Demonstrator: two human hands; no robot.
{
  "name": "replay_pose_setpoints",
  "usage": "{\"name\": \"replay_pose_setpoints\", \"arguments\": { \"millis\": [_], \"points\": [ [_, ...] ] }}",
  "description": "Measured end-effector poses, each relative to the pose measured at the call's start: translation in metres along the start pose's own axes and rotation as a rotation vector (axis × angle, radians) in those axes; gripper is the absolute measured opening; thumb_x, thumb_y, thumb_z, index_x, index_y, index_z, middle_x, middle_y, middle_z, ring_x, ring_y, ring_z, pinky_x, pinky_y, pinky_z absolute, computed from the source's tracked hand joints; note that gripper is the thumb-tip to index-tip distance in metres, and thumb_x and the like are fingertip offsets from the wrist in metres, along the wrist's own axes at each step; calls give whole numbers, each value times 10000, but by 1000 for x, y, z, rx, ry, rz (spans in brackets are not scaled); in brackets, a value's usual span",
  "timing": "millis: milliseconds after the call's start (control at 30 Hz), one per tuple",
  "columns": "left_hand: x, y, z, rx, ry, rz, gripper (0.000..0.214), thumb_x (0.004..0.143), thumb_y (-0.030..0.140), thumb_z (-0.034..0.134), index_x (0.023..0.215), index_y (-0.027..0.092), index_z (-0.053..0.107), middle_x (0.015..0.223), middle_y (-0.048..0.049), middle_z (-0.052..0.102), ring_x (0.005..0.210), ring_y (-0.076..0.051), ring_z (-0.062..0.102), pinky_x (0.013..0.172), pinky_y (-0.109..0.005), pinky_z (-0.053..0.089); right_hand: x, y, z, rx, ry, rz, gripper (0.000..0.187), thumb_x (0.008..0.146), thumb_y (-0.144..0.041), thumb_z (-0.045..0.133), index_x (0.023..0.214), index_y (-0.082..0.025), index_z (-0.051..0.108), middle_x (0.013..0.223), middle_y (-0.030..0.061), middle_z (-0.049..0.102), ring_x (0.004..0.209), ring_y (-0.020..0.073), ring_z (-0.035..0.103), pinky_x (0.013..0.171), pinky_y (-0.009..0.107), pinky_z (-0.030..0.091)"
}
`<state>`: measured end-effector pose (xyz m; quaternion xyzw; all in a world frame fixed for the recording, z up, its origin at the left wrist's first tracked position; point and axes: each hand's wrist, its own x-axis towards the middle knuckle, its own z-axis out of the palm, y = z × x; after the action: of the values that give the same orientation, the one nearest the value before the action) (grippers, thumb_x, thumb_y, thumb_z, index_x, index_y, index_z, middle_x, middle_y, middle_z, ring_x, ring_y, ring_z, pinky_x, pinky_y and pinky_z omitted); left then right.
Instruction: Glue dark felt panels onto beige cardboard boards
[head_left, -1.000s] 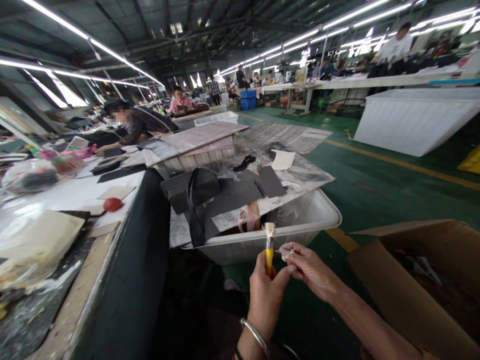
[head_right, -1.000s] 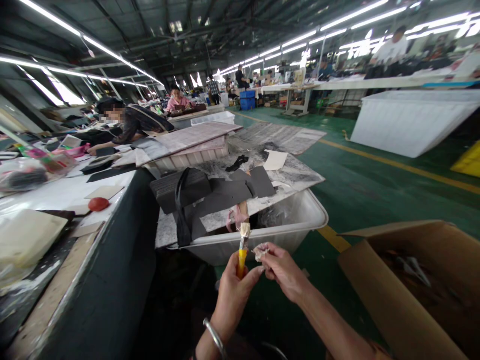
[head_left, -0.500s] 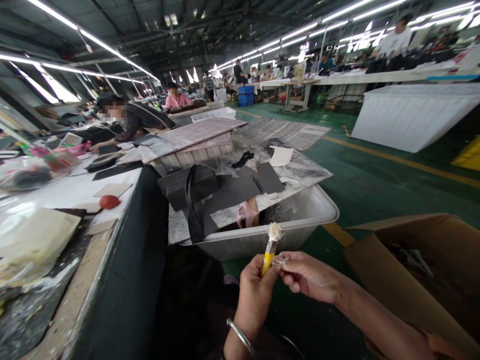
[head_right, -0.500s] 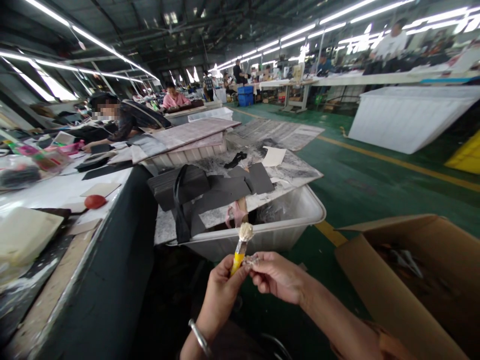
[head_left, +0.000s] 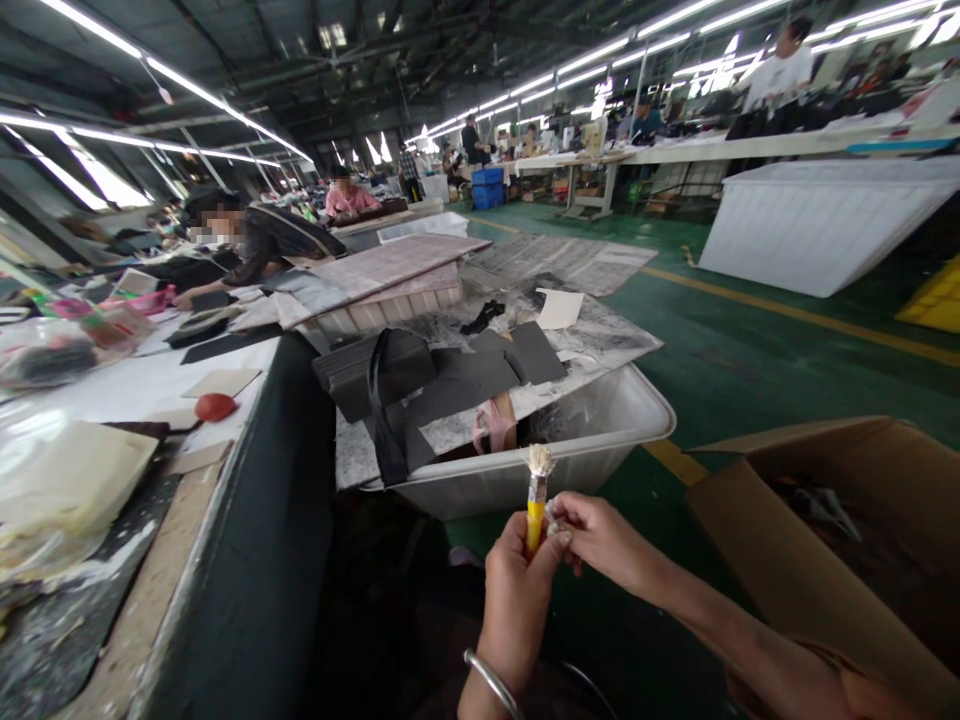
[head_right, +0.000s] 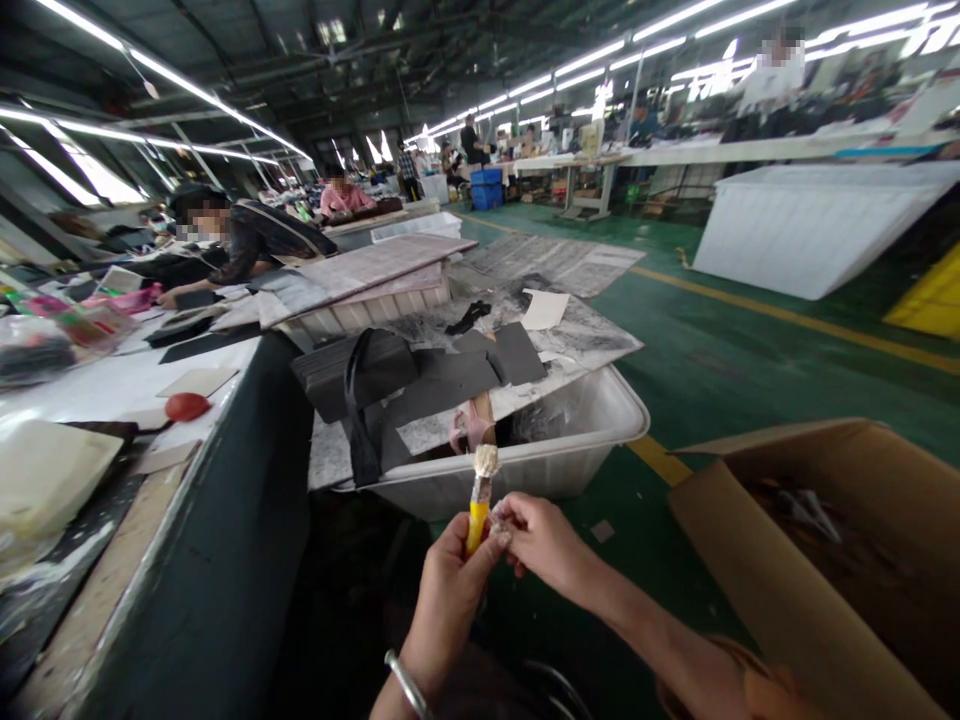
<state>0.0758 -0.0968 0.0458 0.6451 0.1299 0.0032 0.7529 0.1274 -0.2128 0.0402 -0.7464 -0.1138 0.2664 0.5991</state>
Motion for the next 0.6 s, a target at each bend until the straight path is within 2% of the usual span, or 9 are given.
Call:
{"name": "replay_pose_setpoints", "arguments": {
  "millis": [67, 200, 400, 500, 600],
  "points": [
    [-2, 1, 0, 38, -2, 18, 237, 677, 379, 640, 696, 157, 559, 614, 34, 515, 560, -84, 421, 526, -194, 350, 2, 4, 2, -111, 37, -16, 69, 696, -232, 528, 730, -172, 532, 569, -46, 518, 437, 72, 471, 380, 181, 380],
    [-4, -2, -2, 59, 21, -4, 251, 684, 385, 631, 634, 154, 546, 544, 50, 453, 507, -69, 349, 477, -192, 292, 0, 5, 1, -198, 36, -25, 101, 720, -229, 490, 755, -174, 567, 560, -38, 535, 426, 80, 485, 376, 187, 385],
    [-1, -12, -9, -15, 121, -67, 323, 601, 403, 712, 597, 156, 505, 505, 72, 401, 451, -41, 293, 422, -189, 214, -6, -1, -7, 161, -51, 55, 241, 703, -351, 559, 841, -153, 563, 634, -17, 566, 472, 79, 497, 433, 211, 422],
    [1, -12, -15, -124, 129, -131, 373, 617, 475, 687, 643, 161, 487, 488, 92, 363, 399, -25, 250, 392, -187, 177, -8, -1, -13, 251, 97, 36, 299, 728, -386, 544, 918, -156, 560, 772, 23, 596, 538, 83, 514, 467, 218, 432],
    [1, -9, -17, -246, 90, -212, 412, 602, 496, 696, 649, 165, 455, 487, 98, 344, 393, -14, 235, 385, -174, 167, -9, 3, -12, 93, 196, -101, 298, 766, -387, 541, 971, -171, 570, 829, 40, 587, 613, 106, 534, 499, 229, 448]
  ]
}}
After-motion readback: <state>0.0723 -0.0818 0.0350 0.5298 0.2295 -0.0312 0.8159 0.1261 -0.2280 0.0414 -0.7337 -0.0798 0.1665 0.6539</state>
